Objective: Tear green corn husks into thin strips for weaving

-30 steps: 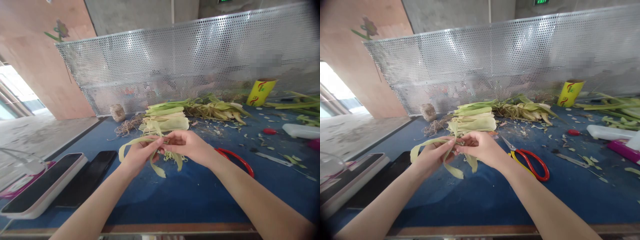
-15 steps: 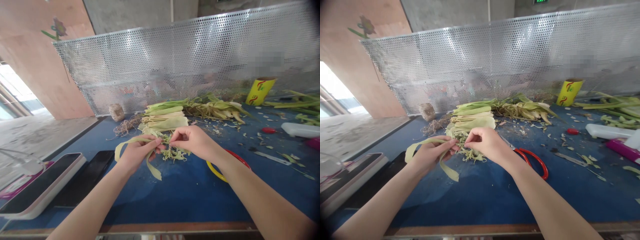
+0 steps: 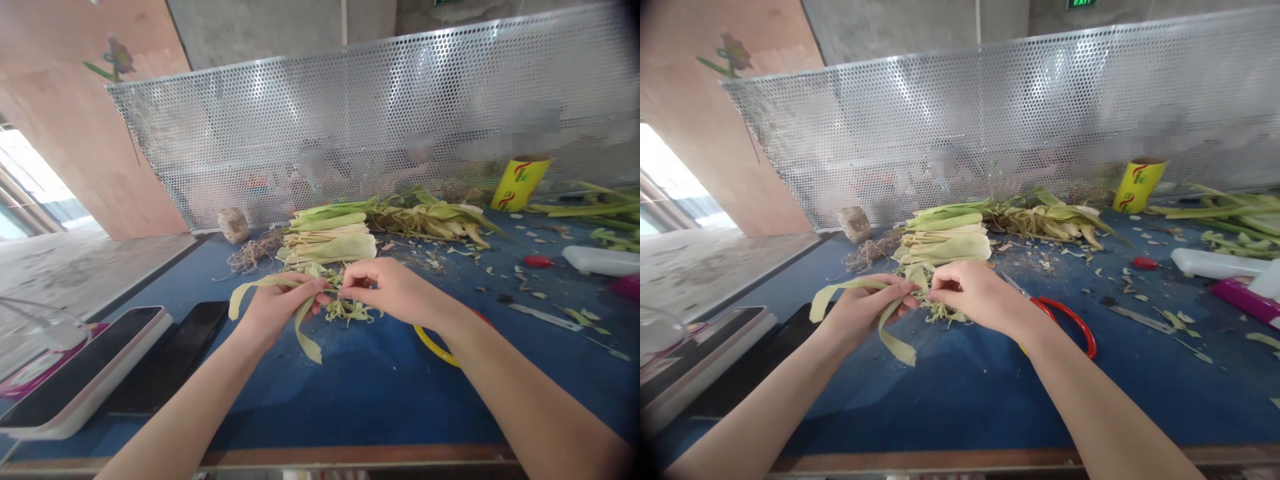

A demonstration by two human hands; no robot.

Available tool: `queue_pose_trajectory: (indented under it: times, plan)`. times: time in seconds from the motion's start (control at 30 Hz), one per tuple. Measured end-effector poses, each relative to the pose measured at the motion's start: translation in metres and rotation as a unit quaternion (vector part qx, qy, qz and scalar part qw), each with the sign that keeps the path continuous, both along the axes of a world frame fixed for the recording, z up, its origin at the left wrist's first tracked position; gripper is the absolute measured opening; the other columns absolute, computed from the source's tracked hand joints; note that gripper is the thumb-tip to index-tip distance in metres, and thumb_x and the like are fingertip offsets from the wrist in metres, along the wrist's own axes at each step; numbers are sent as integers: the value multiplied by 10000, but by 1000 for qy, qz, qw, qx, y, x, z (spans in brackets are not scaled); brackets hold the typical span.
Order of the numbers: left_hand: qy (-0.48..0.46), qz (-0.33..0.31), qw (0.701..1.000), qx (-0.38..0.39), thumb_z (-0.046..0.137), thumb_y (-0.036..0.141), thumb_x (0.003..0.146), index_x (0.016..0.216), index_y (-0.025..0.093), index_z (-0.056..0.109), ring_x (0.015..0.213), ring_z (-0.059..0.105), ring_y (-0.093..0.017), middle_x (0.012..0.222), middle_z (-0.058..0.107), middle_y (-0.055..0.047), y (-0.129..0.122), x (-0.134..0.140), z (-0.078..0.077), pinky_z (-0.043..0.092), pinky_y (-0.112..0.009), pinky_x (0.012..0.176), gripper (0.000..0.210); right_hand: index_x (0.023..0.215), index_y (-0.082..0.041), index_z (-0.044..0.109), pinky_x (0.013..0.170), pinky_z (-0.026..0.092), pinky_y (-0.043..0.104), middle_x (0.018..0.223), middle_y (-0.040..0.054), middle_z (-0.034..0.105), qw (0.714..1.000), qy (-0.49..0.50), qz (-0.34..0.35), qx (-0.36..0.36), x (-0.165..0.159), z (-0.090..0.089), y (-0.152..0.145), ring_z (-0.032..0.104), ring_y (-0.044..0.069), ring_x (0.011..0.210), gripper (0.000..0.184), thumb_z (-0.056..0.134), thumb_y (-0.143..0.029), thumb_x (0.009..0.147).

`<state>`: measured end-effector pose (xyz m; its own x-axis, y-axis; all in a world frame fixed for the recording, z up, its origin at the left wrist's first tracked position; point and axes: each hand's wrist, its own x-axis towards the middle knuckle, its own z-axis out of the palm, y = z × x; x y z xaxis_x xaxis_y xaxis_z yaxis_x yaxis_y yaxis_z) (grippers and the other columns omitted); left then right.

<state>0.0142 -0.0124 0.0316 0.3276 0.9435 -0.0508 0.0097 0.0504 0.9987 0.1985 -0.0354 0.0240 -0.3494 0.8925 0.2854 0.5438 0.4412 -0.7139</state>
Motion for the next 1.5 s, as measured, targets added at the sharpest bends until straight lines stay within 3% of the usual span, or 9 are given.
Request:
queue_pose_trajectory:
  times: [0.1,0.23,0.3,0.53,0.77,0.9,1.17,1.33,1.5]
  plan:
    - [0,-8,1000,7,715,295,611,634,127,663,469,544,-92,569,662,-48,2,-1,-1,430,-177,418,177,667,-205,569,545,348,262,676,12,559,999,-17,-18,35,0,2,-1,487,126,595,231,493,-376,803]
    - [-48,19,997,57,683,332,651,765,149,672,678,637,-156,728,699,-61,6,-1,-6,493,-217,558,215,793,-207,548,747,345,335,870,52,571,957,-2,-164,241,-16,0,-7,514,188,830,156,533,-363,781]
    - [-86,40,992,78,719,287,609,763,163,657,778,650,-179,824,705,-50,7,0,-9,508,-244,647,208,728,-195,514,772,323,346,784,42,560,940,-18,-177,292,-27,-4,-11,511,185,796,203,554,-391,762]
    - [-118,58,988,87,744,208,573,675,147,617,871,648,-227,895,700,-48,6,3,-14,518,-320,767,174,594,-187,461,521,283,246,574,-12,475,991,-40,-72,108,-42,-20,-11,414,107,534,239,512,-314,790]
    - [-100,43,989,101,726,191,605,673,146,683,892,640,-214,879,712,-51,6,-1,-10,501,-302,809,92,497,-172,283,465,230,226,489,-51,289,999,10,5,41,-35,-14,-10,285,72,474,357,475,-237,791]
    - [-113,40,988,95,729,173,602,676,150,690,858,648,-195,877,714,-47,7,-2,-9,505,-281,781,87,517,-173,331,451,239,225,485,-50,342,1000,1,26,8,-32,-11,-11,305,67,454,355,445,-311,823]
    - [-91,-78,993,-7,581,505,694,712,103,682,610,632,-177,657,695,-93,4,-2,0,481,-259,550,415,657,-172,523,471,271,226,549,-21,430,989,92,-109,42,-13,5,-6,382,88,491,436,342,-528,833]
    - [6,-134,989,55,623,368,709,741,129,689,482,543,-114,623,684,-55,-2,-1,-1,433,-229,491,250,603,-169,552,411,225,212,475,-49,360,990,110,-63,-64,-21,-1,-2,316,67,427,402,462,-523,771]
    - [45,-127,987,91,645,272,690,612,135,664,423,500,-88,551,651,-22,-5,3,-3,406,-212,439,159,727,-171,626,453,344,213,595,-9,542,976,185,-104,-50,-27,-4,-1,451,90,500,273,589,-439,695]
